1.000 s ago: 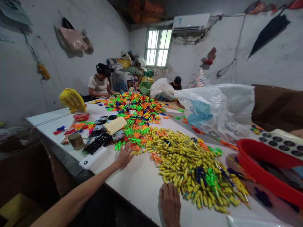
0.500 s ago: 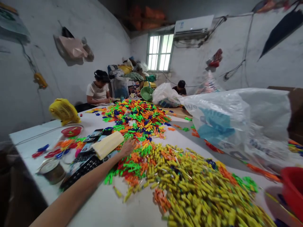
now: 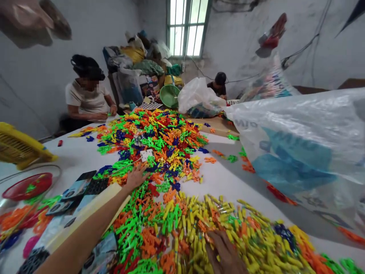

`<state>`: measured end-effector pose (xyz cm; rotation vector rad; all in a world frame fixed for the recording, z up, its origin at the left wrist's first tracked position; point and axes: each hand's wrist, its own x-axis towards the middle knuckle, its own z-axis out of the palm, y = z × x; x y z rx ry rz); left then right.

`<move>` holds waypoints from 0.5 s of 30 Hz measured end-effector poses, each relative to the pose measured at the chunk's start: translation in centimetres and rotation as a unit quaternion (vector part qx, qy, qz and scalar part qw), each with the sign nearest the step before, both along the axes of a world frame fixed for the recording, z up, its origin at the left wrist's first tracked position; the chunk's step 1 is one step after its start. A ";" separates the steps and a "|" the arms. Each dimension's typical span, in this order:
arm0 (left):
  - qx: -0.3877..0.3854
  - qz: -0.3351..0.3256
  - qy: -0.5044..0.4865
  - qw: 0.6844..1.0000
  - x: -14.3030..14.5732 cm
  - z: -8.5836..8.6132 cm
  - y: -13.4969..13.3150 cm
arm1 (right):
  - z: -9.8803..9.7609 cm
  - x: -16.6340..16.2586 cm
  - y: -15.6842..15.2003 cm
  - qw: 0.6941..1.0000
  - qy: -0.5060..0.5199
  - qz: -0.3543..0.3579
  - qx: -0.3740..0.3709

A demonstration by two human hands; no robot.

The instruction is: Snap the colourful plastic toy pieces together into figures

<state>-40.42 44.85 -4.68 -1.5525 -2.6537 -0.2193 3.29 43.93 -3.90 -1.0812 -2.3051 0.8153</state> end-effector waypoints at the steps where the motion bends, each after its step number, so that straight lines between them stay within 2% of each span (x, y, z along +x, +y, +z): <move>1: 0.004 -0.013 0.004 1.000 0.5 0.0 -0.7 | 0.4 -1.1 0.9 0.999 -0.012 0.000 -0.039; 6: 0.007 -0.098 -0.037 0.994 3.0 0.7 -5.1 | 1.8 -8.5 4.8 0.983 -0.021 -0.015 -0.182; 8: -0.004 -0.136 -0.074 0.988 2.6 1.2 -5.7 | 2.7 -12.2 6.8 0.965 -0.049 0.011 -0.259; 10: -0.002 -0.144 -0.091 0.985 1.1 1.5 -5.0 | 3.9 -16.0 9.7 0.942 -0.090 0.030 -0.323; 12: 0.013 -0.144 -0.066 0.987 -0.9 1.4 -3.5 | 5.1 -19.5 13.9 0.939 -0.118 0.027 -0.321; 15: 0.043 -0.170 0.011 0.984 -3.0 0.0 -1.4 | 6.4 -23.8 21.8 0.972 -0.112 -0.023 -0.206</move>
